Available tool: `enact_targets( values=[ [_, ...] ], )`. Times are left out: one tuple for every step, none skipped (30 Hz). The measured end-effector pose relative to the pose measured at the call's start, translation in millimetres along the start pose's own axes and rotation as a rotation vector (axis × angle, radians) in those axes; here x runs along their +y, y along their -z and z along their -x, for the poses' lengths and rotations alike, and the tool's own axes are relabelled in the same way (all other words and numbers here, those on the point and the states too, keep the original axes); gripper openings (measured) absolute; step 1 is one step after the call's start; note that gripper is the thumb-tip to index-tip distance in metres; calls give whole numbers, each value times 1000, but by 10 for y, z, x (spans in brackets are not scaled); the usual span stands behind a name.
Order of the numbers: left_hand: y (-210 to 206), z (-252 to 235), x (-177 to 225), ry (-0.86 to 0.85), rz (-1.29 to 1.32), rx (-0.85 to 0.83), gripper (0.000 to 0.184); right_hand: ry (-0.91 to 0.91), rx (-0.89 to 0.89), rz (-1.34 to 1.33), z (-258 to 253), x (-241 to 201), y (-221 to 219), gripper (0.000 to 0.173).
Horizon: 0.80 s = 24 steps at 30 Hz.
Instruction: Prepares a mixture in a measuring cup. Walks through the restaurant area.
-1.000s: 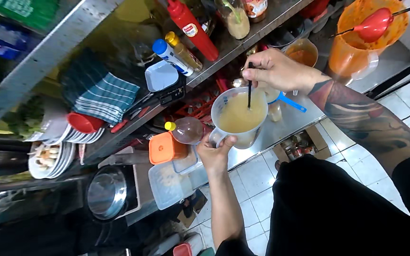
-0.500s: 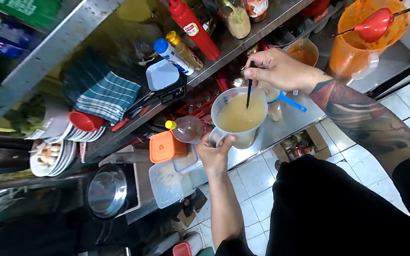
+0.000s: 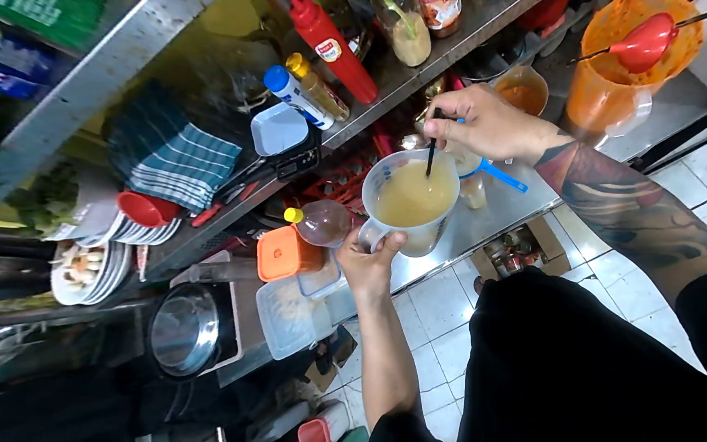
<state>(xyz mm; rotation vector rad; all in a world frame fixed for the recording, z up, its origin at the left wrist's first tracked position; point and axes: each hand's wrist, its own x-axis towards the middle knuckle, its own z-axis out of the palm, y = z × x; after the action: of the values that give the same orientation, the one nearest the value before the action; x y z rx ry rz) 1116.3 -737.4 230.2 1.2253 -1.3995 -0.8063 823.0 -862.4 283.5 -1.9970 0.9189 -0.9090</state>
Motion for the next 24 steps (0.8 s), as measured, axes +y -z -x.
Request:
enact_targets(
  values=[
    [5, 0, 1, 2, -3, -1, 30, -9, -13, 19, 1, 2, 4, 28],
    [12, -2, 3, 6, -3, -2, 30, -15, -35, 13, 6, -5, 9, 27],
    [13, -5, 5, 10, -4, -4, 30, -8, -47, -20, 12, -11, 11, 27],
    [9, -9, 10, 14, -5, -3, 29, 5, -47, -58, 14, -7, 11, 27],
    [5, -10, 16, 16, -3, -3, 29, 22, -30, -85, 14, 3, 3, 27],
    [4, -11, 23, 17, 1, -3, 29, 32, -7, -79, 12, 14, -8, 27],
    [3, -13, 30, 16, 5, 0, 29, 28, 3, -41, 9, 14, -12, 27],
    [2, -16, 34, 16, 2, 0, 29, 14, -4, 1, 9, 0, -8, 27],
    [3, -21, 35, 17, -4, -1, 29, 1, -24, 18, 12, -18, 2, 27],
    [2, -26, 36, 18, -7, -1, 30, -6, -41, 1, 17, -41, 15, 26],
    [0, -29, 39, 20, -7, 2, 30, -2, -43, -34, 18, -54, 23, 26],
    [0, -29, 45, 22, -10, 6, 29, 7, -34, -64, 16, -54, 19, 26],
    [0, -29, 48, 21, -9, 8, 29, 21, -13, -63, 10, -39, 9, 26],
    [0, -32, 48, 18, -10, 7, 29, 28, -2, -36, 4, -23, 4, 27],
    [0, -38, 47, 13, -12, 5, 29, 28, -5, -3, -1, -10, 8, 27],
    [0, -44, 46, 9, -15, 5, 29, 28, -23, 15, -1, -1, 18, 26],
    [0, -48, 47, 9, -15, 6, 29, 33, -38, 3, 2, 4, 23, 26],
    [-1, -52, 50, 9, -15, 6, 30, 44, -41, -22, 2, 8, 23, 25],
    [2, -54, 52, 9, -11, 5, 30, 60, -31, -52, -2, 18, 14, 25],
    [5, -54, 53, 10, -3, 3, 30, 69, -16, -63, -3, 28, 3, 26],
    [5, -58, 51, 7, 7, -1, 30, 61, -10, -46, -2, 30, 0, 26],
    [4, -62, 51, 4, 12, -5, 29, 47, -15, -14, -1, 24, 5, 26],
    [4, -63, 50, 1, 19, -5, 29, 41, -27, -4, 2, 20, 6, 26],
    [3, -65, 49, 0, 22, -3, 29, 45, -38, -20, 5, 11, 7, 26]
  ],
)
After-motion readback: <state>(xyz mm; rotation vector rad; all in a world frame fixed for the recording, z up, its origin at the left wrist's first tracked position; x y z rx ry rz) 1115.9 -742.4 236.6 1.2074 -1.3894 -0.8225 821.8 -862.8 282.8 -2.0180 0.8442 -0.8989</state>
